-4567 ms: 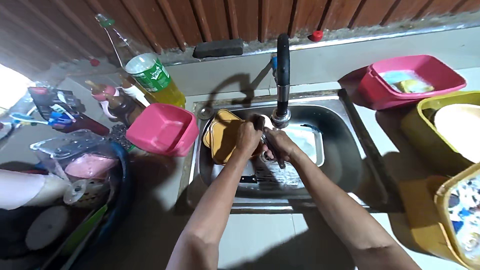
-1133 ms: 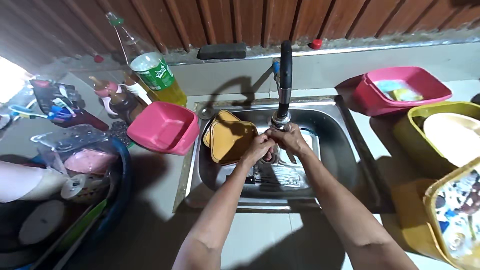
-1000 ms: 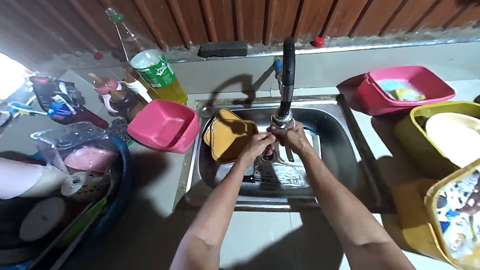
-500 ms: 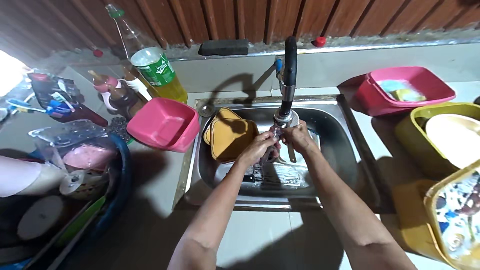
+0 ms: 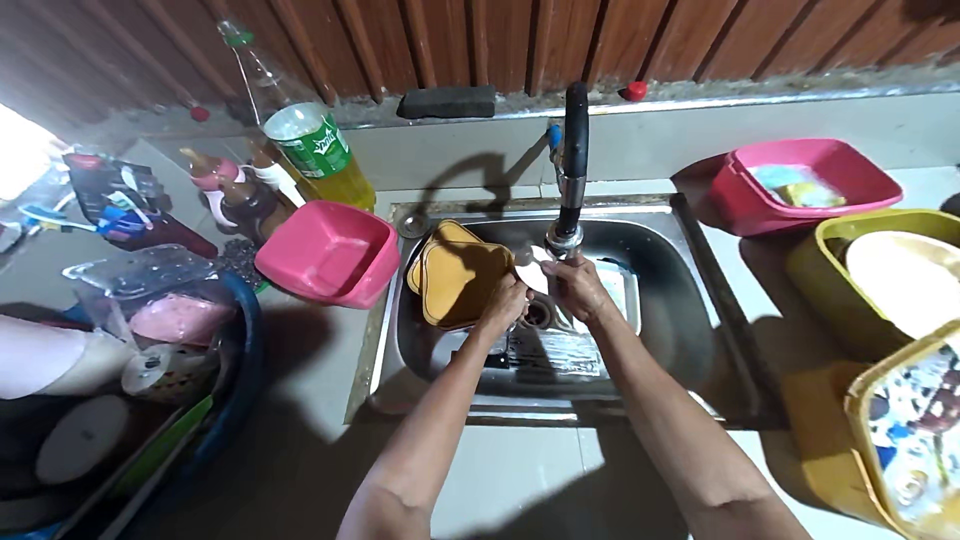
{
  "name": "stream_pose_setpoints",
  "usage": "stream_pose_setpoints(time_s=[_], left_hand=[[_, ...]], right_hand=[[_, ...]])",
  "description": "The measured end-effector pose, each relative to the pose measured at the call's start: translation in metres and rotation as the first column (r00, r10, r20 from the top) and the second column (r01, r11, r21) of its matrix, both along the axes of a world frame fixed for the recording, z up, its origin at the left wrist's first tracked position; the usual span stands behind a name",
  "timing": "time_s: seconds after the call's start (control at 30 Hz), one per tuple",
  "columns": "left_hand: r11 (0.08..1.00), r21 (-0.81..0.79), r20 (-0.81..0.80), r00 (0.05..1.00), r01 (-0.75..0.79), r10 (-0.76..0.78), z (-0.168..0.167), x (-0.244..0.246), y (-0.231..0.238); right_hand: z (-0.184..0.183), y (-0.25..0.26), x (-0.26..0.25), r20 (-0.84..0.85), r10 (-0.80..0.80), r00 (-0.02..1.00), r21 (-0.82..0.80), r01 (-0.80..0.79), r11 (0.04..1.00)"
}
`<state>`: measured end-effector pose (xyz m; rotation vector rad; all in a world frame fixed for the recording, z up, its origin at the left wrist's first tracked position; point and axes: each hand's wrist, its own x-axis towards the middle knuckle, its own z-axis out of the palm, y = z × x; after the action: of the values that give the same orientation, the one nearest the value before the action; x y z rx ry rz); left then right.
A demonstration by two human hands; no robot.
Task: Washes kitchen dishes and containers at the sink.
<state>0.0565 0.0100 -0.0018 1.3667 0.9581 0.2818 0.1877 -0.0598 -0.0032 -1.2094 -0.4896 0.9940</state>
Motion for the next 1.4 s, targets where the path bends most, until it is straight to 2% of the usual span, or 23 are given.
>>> stream_pose_setpoints(time_s=[0.13,0.23,0.3,0.5,0.6,0.67,0.73,0.9,1.03,1.13,1.2,1.3,1.4], left_hand=[[1.000,0.011,0.006,1.000,-0.015,0.015,-0.004,-0.007,0.004],[0.995,0.099,-0.020,0.999,-0.027,0.029,-0.004,-0.007,0.006],[0.990,0.138,-0.004,1.000,-0.027,0.028,-0.006,-0.004,0.009],[0.989,0.114,0.085,0.991,0.089,-0.099,0.012,0.008,-0.001],[0.994,0.014,0.153,0.982,0.110,-0.111,0.013,0.022,-0.006],[0.989,0.000,0.217,0.965,0.150,-0.146,0.006,0.029,-0.004],[0.994,-0.020,0.238,0.966,0.108,-0.100,0.004,0.034,-0.008],[0.996,-0.092,0.130,0.991,-0.015,0.026,0.012,0.032,-0.010],[0.992,-0.027,0.001,0.993,-0.120,0.120,0.012,0.028,-0.008],[1.000,0.020,-0.060,0.998,-0.001,0.002,0.012,0.028,-0.009],[0.996,-0.079,-0.040,0.999,0.027,-0.031,0.016,0.026,-0.011],[0.954,-0.298,0.051,0.997,-0.037,0.055,0.017,0.022,-0.014],[0.908,-0.418,0.162,0.981,-0.029,0.106,0.019,0.011,-0.023]], right_hand=[[0.000,0.002,-0.007,0.042,-0.049,0.998,-0.028,0.050,0.998],[0.003,-0.001,-0.009,0.083,-0.059,0.995,-0.093,0.066,0.993],[0.003,-0.004,-0.005,0.049,-0.050,0.998,-0.140,0.057,0.989],[0.003,-0.028,0.018,-0.118,-0.079,0.990,-0.071,0.071,0.995],[0.006,-0.036,0.028,-0.178,-0.115,0.977,-0.128,0.093,0.987],[0.007,-0.041,0.032,-0.176,-0.111,0.978,-0.146,0.086,0.986],[0.006,-0.046,0.031,-0.121,-0.151,0.981,-0.160,0.131,0.978],[0.000,-0.046,0.029,0.079,-0.245,0.966,-0.159,0.255,0.954],[0.000,-0.042,0.016,0.115,-0.259,0.959,-0.006,0.261,0.965],[0.001,-0.028,0.003,0.188,-0.147,0.971,0.035,0.142,0.989],[0.001,-0.015,0.001,0.230,-0.117,0.966,-0.002,0.121,0.993],[-0.002,-0.001,0.006,0.260,-0.156,0.953,0.002,0.161,0.987],[-0.003,0.003,0.005,0.279,-0.200,0.939,0.029,0.200,0.979]])
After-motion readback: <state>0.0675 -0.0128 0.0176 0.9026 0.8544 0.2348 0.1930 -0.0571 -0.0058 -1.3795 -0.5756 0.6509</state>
